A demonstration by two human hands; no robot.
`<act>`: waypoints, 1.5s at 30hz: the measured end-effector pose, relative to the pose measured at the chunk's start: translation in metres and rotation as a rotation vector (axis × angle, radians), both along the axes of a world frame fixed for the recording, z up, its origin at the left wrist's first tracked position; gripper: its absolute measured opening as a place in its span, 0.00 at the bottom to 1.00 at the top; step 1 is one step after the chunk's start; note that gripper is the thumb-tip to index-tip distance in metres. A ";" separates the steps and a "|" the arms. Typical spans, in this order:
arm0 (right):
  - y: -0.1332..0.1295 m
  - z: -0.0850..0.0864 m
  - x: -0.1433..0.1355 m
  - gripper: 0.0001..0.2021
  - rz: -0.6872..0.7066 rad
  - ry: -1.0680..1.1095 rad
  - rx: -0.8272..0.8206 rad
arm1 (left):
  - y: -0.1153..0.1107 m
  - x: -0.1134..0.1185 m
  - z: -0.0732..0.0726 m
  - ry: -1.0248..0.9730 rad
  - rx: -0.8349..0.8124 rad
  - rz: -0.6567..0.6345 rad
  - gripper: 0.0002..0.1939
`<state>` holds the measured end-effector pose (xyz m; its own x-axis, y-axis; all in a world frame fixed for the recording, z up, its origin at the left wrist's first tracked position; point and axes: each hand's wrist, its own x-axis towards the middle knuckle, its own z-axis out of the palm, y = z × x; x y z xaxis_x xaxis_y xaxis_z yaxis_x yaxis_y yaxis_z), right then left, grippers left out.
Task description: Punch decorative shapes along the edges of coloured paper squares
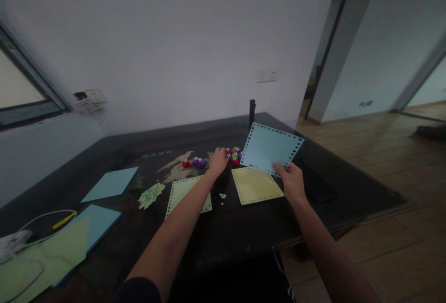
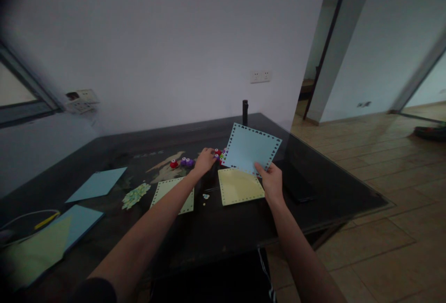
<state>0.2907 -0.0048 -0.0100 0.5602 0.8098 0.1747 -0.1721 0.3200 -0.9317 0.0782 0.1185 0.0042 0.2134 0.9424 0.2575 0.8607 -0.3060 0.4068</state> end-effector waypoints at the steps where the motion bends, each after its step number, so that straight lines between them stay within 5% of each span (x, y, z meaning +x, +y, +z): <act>1: 0.000 -0.001 0.000 0.20 0.015 -0.008 -0.004 | -0.005 -0.003 0.002 -0.087 0.030 0.000 0.14; 4: -0.001 -0.002 -0.001 0.21 0.101 -0.032 -0.041 | -0.031 -0.010 0.007 -0.374 0.029 -0.083 0.10; 8: -0.003 -0.001 -0.006 0.22 0.216 -0.074 -0.124 | -0.074 -0.018 0.009 -0.617 -0.037 -0.235 0.16; 14: -0.008 0.002 -0.013 0.22 0.304 -0.153 -0.207 | -0.099 -0.021 -0.002 -0.783 -0.171 -0.182 0.11; 24: -0.005 -0.003 -0.013 0.21 0.360 -0.130 -0.188 | -0.099 -0.026 -0.008 -0.817 -0.198 -0.181 0.10; 30: -0.004 0.000 -0.007 0.18 0.226 -0.171 -0.128 | -0.101 -0.023 -0.010 -0.738 -0.156 -0.180 0.08; 37: 0.004 -0.012 0.014 0.16 0.066 -0.471 -0.168 | -0.111 -0.008 -0.019 -0.623 -0.134 -0.131 0.19; 45: 0.004 -0.016 0.022 0.18 -0.016 -0.932 -0.395 | -0.117 0.000 -0.025 -0.318 -0.132 -0.197 0.03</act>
<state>0.3130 -0.0009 -0.0262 0.3485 0.8979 0.2690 0.6798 -0.0446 -0.7321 0.0779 0.0011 -0.0208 0.3224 0.9208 0.2196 0.6155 -0.3801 0.6904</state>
